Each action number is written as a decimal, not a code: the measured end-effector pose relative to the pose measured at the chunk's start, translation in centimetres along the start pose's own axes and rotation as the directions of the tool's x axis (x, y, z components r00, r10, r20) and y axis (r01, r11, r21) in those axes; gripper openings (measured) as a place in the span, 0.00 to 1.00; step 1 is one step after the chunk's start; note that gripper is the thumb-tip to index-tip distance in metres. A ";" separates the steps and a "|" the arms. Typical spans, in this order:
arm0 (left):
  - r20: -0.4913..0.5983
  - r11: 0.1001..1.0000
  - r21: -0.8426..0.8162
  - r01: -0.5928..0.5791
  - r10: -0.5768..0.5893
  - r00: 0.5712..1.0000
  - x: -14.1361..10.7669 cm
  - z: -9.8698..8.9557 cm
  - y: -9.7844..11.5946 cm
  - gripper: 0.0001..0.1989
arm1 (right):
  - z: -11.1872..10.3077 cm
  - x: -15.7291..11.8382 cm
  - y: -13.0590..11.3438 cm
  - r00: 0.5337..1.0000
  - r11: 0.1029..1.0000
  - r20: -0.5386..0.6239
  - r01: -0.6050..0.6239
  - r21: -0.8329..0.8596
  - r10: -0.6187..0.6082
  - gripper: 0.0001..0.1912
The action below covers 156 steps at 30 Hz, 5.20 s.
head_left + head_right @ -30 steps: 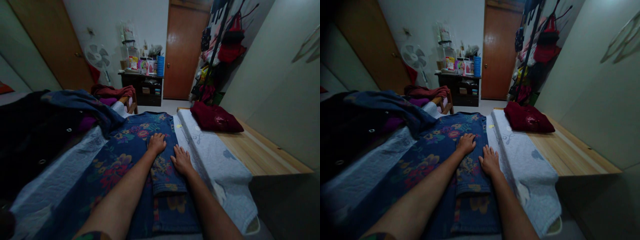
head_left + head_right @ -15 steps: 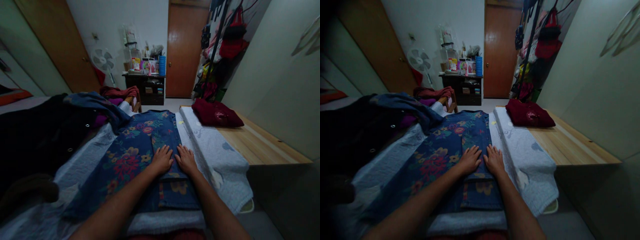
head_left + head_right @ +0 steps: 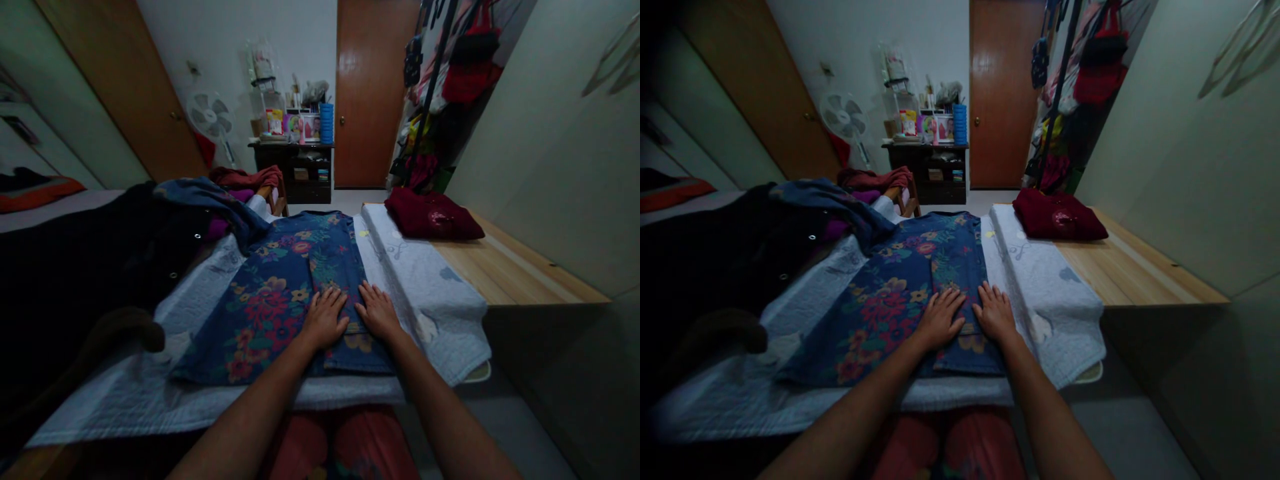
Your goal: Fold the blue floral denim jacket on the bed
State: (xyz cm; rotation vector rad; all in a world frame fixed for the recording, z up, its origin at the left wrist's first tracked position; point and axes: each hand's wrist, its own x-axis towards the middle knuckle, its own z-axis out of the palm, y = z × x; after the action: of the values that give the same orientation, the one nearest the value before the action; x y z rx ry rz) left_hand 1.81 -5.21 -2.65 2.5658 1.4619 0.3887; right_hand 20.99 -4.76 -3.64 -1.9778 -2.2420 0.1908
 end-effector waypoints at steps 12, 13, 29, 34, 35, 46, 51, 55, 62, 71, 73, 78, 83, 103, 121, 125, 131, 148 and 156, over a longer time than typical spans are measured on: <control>-0.036 0.997 -0.078 -0.008 0.005 0.999 -0.2 0.0 -0.4 0.26 | -0.5 -3.4 -0.2 1.000 1.000 -0.006 0.009 -0.019 -0.009 0.29; -0.038 0.997 -0.079 -0.008 0.005 0.999 -0.2 0.0 -0.4 0.26 | -0.6 -3.7 -0.3 1.000 1.000 0.006 0.007 -0.019 -0.007 0.29; -0.065 1.000 -0.008 -0.007 0.006 0.998 -0.5 -0.2 -0.2 0.23 | 0.0 -5.0 -4.1 0.984 0.989 -0.107 0.147 0.012 -0.145 0.26; -0.070 0.999 0.046 -0.028 0.031 0.997 -0.8 -0.6 0.7 0.19 | -0.2 -6.0 -3.7 0.993 0.994 -0.054 0.105 0.000 -0.105 0.29; -0.061 0.997 0.057 -0.054 0.057 0.996 -1.1 -0.6 1.0 0.19 | -0.2 -6.1 -3.7 0.994 0.995 -0.047 0.098 0.001 -0.098 0.30; 0.056 0.999 0.023 0.033 -0.034 0.998 -4.9 -0.1 2.4 0.29 | 0.0 -6.8 -2.8 0.981 0.988 -0.135 0.145 0.058 -0.137 0.25; -0.003 0.999 0.044 0.025 -0.025 1.000 -5.1 0.4 2.3 0.29 | 0.1 -7.9 -2.4 0.987 0.990 -0.085 0.138 0.031 -0.135 0.28; -0.026 0.999 0.031 0.019 -0.018 1.000 -5.2 0.5 2.3 0.29 | 0.0 -8.8 -1.9 0.994 0.995 -0.062 0.097 0.028 -0.095 0.30; -0.042 0.999 0.035 0.017 -0.015 0.999 -5.3 0.4 2.4 0.29 | -2.6 -7.0 -2.4 0.998 0.997 -0.009 0.061 0.056 -0.061 0.23; -0.007 0.999 0.042 0.012 -0.012 1.000 -5.3 0.5 2.1 0.29 | 0.5 -5.7 -4.6 0.988 0.993 -0.129 0.097 0.072 -0.087 0.24; -0.005 0.999 0.040 0.019 -0.019 1.000 -5.2 0.6 2.1 0.29 | 0.5 -5.8 -4.3 0.989 0.993 -0.115 0.098 0.060 -0.091 0.24; -0.007 0.999 0.037 0.022 -0.022 1.000 -5.2 0.6 2.0 0.29 | 0.0 -6.3 -3.5 0.993 0.996 -0.088 0.087 0.036 -0.084 0.26; -0.009 0.999 0.027 0.022 -0.022 1.000 -5.3 0.5 2.0 0.28 | -0.3 -6.7 -2.7 0.998 0.998 -0.051 0.050 0.041 -0.048 0.29; 0.005 0.998 0.051 0.024 -0.025 1.000 -5.2 0.4 2.1 0.29 | -1.9 -1.3 -2.7 0.972 0.986 -0.232 0.070 0.148 -0.034 0.23; 0.021 0.984 0.075 0.161 -0.163 0.986 0.2 -1.3 0.5 0.24 | 0.7 -1.6 -3.3 0.988 0.996 -0.151 0.037 0.078 -0.025 0.25; 0.098 0.970 0.099 0.222 -0.231 0.968 -0.4 -0.8 -0.1 0.32 | 0.9 -1.6 -3.2 0.986 0.996 -0.166 0.044 0.074 -0.031 0.25; 0.135 0.969 0.117 0.219 -0.234 0.963 0.2 -1.9 -0.2 0.35 | 0.8 -1.6 -3.2 0.986 0.996 -0.167 0.044 0.082 -0.030 0.25; 0.080 0.949 0.123 0.290 -0.301 0.950 8.5 -0.3 -4.3 0.39 | 0.8 -1.7 -3.3 0.984 0.996 -0.178 0.042 0.075 -0.028 0.26; 0.088 0.931 0.149 0.334 -0.349 0.933 12.1 -0.4 -6.8 0.40 | 0.6 -1.7 -3.5 0.988 0.997 -0.155 0.024 0.074 -0.013 0.26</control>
State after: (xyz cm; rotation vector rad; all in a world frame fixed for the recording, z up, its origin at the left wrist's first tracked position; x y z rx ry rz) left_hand 2.01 8.69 -2.31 2.3110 1.9015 0.0975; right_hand 17.69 -6.91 -3.59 -1.8647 -2.1240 0.1141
